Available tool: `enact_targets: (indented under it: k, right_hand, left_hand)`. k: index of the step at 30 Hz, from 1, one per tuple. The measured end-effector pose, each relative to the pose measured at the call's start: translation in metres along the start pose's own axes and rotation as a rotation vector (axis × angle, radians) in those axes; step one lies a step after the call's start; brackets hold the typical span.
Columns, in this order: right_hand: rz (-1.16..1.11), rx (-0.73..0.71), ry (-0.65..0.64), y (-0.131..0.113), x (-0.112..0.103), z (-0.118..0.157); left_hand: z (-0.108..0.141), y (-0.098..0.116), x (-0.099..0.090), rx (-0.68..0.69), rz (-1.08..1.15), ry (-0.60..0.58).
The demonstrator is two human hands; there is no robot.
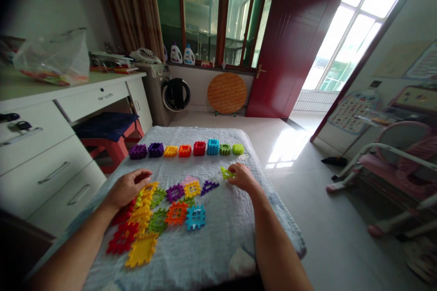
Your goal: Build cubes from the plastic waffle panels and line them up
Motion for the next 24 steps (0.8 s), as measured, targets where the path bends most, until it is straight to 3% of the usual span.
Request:
enact_targets:
  k: [6,9,16,24]
  right_hand:
    - [0.129,0.194,0.208,0.035,-0.038,-0.043]
    - [0.212,0.323,0.255,0.053,-0.047,-0.066]
    - [0.299,0.427,0.191,0.076,-0.036,-0.094]
    - [0.358,0.409,0.131,0.078,-0.026,-0.096]
  left_hand:
    - [0.001,0.004,-0.002,0.024,-0.014,0.001]
    - [0.001,0.004,-0.003,0.024,-0.012,0.011]
    - [0.0,0.001,-0.002,0.016,-0.001,0.004]
    - [0.001,0.001,-0.001,0.017,-0.021,-0.007]
Point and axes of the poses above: each hand's wrist, its own z-axis away from the middle knuckle, its own x-axis out of the palm, y = z × x, the point moved 7 cm from there along -z, towards the middle knuckle, and after that the axes turned 10 degrees about y, right-handed, at the moved point
